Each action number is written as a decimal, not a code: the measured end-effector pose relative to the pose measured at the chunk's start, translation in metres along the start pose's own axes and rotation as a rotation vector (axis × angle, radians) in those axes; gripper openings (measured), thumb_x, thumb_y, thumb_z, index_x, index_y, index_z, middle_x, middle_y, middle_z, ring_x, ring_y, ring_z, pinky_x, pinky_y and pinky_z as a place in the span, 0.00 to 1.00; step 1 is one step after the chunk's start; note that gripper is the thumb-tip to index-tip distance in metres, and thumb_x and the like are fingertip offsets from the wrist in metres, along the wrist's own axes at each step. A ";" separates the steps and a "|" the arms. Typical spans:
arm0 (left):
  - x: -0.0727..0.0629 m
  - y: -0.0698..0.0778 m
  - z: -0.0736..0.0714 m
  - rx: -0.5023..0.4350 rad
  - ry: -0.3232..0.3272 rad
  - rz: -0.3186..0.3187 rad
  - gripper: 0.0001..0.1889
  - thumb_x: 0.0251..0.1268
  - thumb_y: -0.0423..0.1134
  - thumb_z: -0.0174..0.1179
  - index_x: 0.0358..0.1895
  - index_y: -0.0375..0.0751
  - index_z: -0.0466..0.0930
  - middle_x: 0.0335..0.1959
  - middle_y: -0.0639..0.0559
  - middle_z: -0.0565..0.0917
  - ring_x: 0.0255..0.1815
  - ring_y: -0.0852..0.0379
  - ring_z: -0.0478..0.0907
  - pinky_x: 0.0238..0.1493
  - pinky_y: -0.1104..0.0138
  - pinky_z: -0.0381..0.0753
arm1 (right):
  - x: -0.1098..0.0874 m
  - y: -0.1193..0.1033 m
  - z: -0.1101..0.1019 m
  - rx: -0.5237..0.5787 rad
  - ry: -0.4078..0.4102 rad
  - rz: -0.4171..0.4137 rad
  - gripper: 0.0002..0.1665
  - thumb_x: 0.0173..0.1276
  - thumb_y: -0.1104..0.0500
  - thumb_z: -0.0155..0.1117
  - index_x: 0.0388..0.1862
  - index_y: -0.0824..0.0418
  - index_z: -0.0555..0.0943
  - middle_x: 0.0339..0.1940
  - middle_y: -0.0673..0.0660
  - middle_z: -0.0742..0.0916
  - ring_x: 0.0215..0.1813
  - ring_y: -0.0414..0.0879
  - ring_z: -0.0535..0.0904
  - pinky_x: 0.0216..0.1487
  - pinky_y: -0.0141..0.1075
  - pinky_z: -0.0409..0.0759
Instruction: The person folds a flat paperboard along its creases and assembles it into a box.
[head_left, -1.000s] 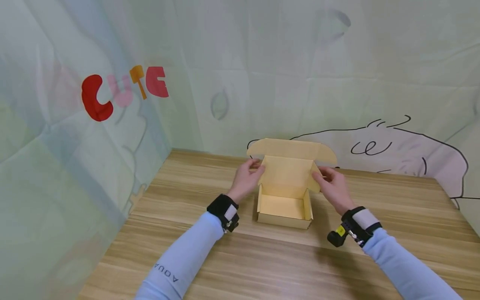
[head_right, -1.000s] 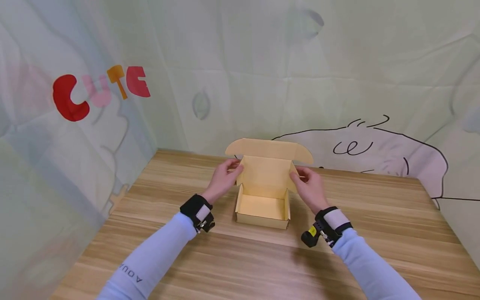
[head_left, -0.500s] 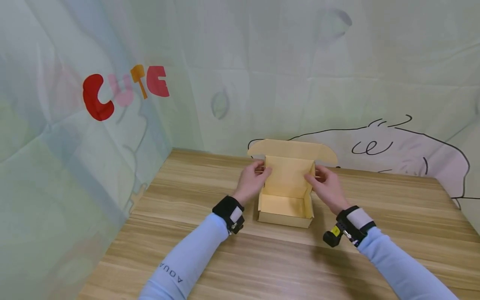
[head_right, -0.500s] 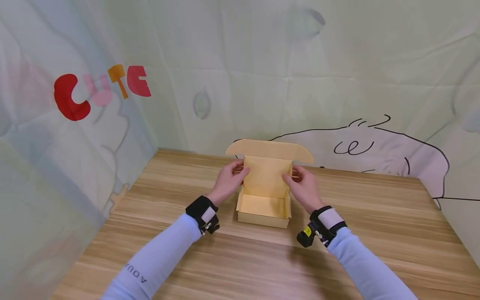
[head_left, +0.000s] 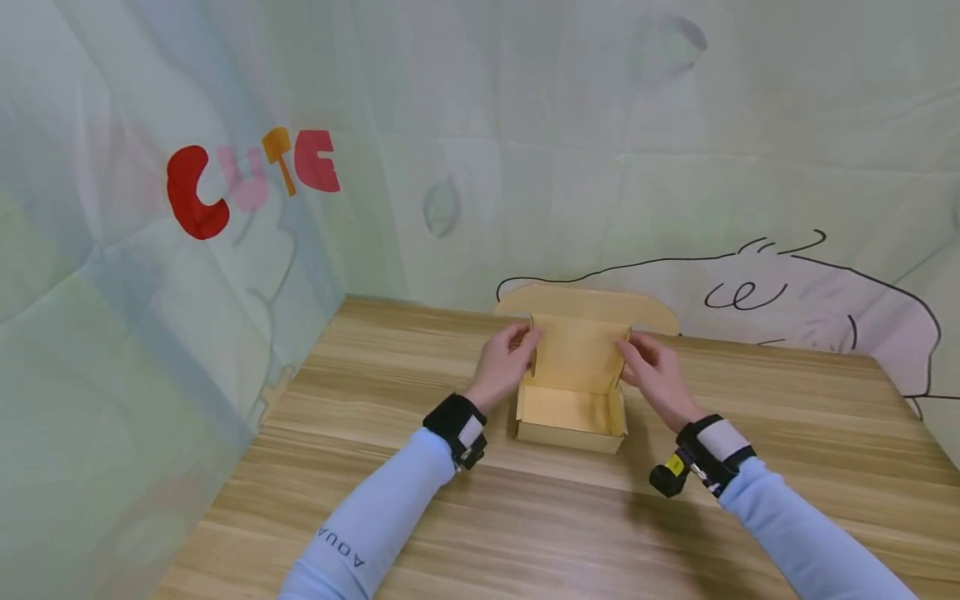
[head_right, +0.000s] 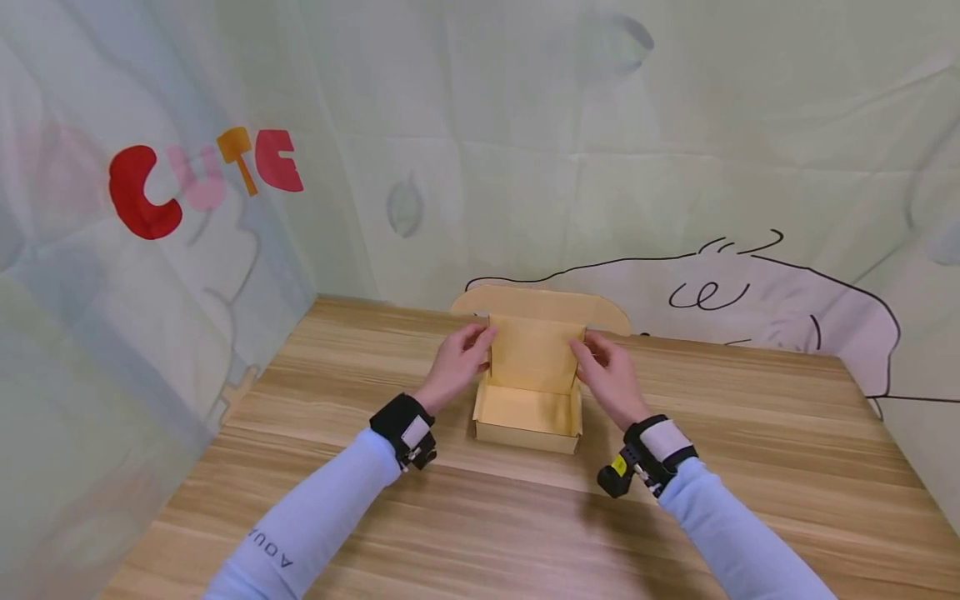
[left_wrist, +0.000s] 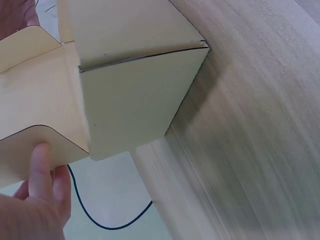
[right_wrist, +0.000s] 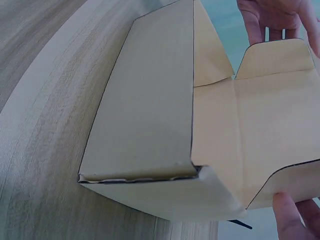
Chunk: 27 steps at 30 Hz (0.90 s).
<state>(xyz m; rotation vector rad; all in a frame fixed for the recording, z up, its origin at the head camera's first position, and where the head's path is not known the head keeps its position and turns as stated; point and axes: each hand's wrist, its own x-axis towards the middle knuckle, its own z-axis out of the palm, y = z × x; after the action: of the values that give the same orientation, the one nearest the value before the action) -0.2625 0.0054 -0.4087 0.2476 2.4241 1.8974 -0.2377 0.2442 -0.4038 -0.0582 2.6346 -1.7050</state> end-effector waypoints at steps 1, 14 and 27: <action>0.000 0.000 0.000 -0.011 -0.005 -0.002 0.27 0.79 0.51 0.50 0.68 0.34 0.73 0.61 0.38 0.82 0.59 0.46 0.81 0.56 0.60 0.85 | 0.000 0.000 -0.001 0.011 -0.004 -0.006 0.39 0.81 0.42 0.45 0.75 0.72 0.62 0.71 0.73 0.71 0.71 0.63 0.69 0.56 0.33 0.84; -0.004 -0.006 -0.005 -0.026 -0.045 0.017 0.24 0.80 0.49 0.49 0.66 0.35 0.75 0.58 0.39 0.82 0.55 0.48 0.80 0.54 0.59 0.86 | -0.004 0.006 -0.009 0.014 -0.050 -0.037 0.39 0.83 0.44 0.44 0.74 0.75 0.63 0.71 0.72 0.71 0.64 0.47 0.72 0.54 0.26 0.82; -0.013 -0.016 -0.010 0.005 -0.086 0.075 0.24 0.81 0.47 0.48 0.67 0.34 0.74 0.62 0.37 0.81 0.59 0.44 0.81 0.56 0.61 0.85 | -0.011 0.019 -0.007 0.059 -0.024 -0.154 0.26 0.81 0.53 0.51 0.58 0.77 0.74 0.45 0.51 0.80 0.46 0.30 0.78 0.48 0.22 0.82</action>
<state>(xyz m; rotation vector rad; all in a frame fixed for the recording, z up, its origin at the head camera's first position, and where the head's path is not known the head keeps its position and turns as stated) -0.2528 -0.0101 -0.4227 0.4168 2.3969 1.8682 -0.2273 0.2584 -0.4181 -0.2870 2.6232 -1.8122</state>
